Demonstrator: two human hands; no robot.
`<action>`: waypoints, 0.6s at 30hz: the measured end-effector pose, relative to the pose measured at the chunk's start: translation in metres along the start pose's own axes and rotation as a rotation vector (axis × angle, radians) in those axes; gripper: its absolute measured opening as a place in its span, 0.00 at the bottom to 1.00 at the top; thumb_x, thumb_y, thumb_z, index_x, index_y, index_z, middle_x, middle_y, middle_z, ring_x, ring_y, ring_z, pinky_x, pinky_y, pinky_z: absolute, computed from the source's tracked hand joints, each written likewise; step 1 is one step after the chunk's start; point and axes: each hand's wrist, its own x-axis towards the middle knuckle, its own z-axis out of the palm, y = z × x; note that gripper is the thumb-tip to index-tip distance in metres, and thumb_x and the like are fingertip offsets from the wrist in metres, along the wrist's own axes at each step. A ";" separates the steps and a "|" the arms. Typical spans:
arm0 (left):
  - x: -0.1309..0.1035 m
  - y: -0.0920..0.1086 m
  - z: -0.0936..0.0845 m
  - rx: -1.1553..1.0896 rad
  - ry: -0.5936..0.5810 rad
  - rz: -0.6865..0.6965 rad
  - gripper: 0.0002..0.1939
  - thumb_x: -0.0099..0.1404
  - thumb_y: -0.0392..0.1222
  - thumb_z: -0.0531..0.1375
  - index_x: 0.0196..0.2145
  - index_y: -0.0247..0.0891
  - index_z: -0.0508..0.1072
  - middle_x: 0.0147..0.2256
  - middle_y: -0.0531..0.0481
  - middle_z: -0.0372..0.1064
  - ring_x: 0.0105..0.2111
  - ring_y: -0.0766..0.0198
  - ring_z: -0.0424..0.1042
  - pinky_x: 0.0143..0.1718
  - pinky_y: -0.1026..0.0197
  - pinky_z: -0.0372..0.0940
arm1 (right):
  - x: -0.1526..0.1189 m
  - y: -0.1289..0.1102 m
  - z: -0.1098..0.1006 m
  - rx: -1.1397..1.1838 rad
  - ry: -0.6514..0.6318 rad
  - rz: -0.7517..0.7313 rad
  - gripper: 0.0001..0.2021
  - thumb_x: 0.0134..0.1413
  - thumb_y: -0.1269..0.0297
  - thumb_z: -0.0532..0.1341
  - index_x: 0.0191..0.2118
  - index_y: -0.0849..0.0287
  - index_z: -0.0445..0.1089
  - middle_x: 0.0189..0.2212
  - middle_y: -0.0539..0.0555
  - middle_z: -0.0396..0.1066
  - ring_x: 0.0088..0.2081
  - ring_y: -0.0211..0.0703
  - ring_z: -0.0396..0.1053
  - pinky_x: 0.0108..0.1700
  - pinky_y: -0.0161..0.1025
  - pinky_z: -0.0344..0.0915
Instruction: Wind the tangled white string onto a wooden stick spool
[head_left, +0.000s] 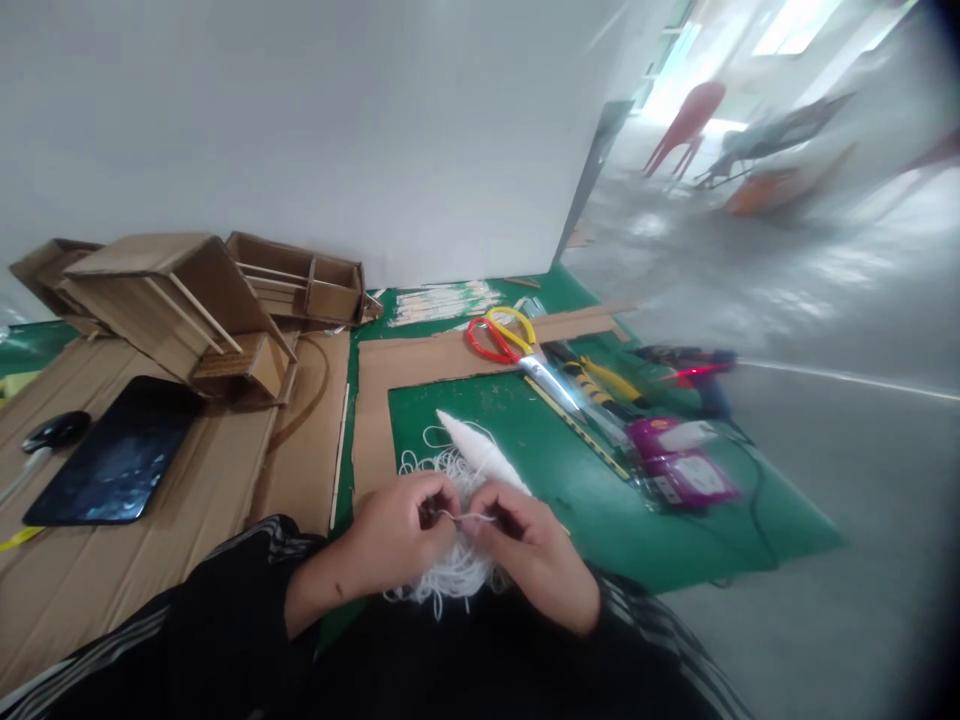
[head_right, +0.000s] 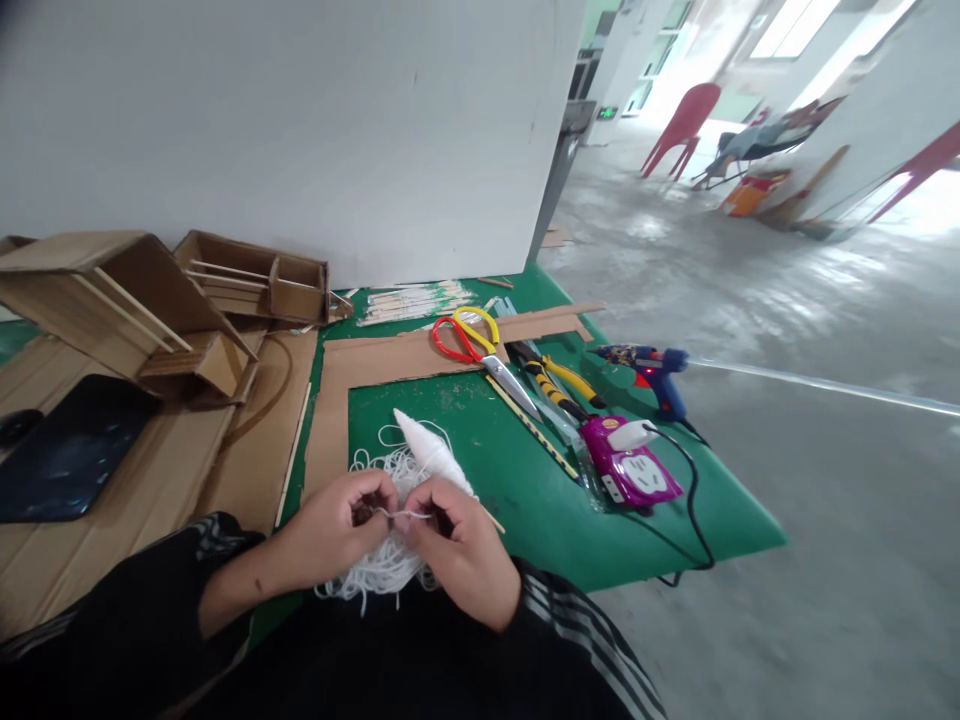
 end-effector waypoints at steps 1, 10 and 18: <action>0.000 0.002 -0.001 0.057 -0.017 0.021 0.01 0.59 0.36 0.57 0.29 0.38 0.68 0.28 0.55 0.65 0.27 0.67 0.62 0.26 0.67 0.54 | 0.000 0.000 -0.001 0.044 0.008 0.010 0.11 0.56 0.57 0.61 0.30 0.60 0.67 0.25 0.49 0.63 0.27 0.36 0.58 0.29 0.34 0.57; 0.002 0.003 -0.003 0.075 -0.019 0.022 0.04 0.60 0.41 0.58 0.30 0.39 0.69 0.29 0.54 0.67 0.27 0.66 0.63 0.27 0.66 0.55 | -0.001 0.003 0.004 0.220 0.080 0.015 0.12 0.54 0.56 0.64 0.30 0.59 0.67 0.25 0.48 0.61 0.26 0.35 0.57 0.28 0.34 0.55; 0.002 -0.002 -0.001 -0.115 -0.040 -0.096 0.11 0.60 0.48 0.59 0.31 0.37 0.70 0.23 0.56 0.64 0.23 0.67 0.61 0.24 0.66 0.54 | -0.002 0.004 0.002 0.503 -0.044 0.247 0.17 0.52 0.50 0.64 0.31 0.58 0.61 0.22 0.44 0.57 0.17 0.26 0.45 0.17 0.28 0.43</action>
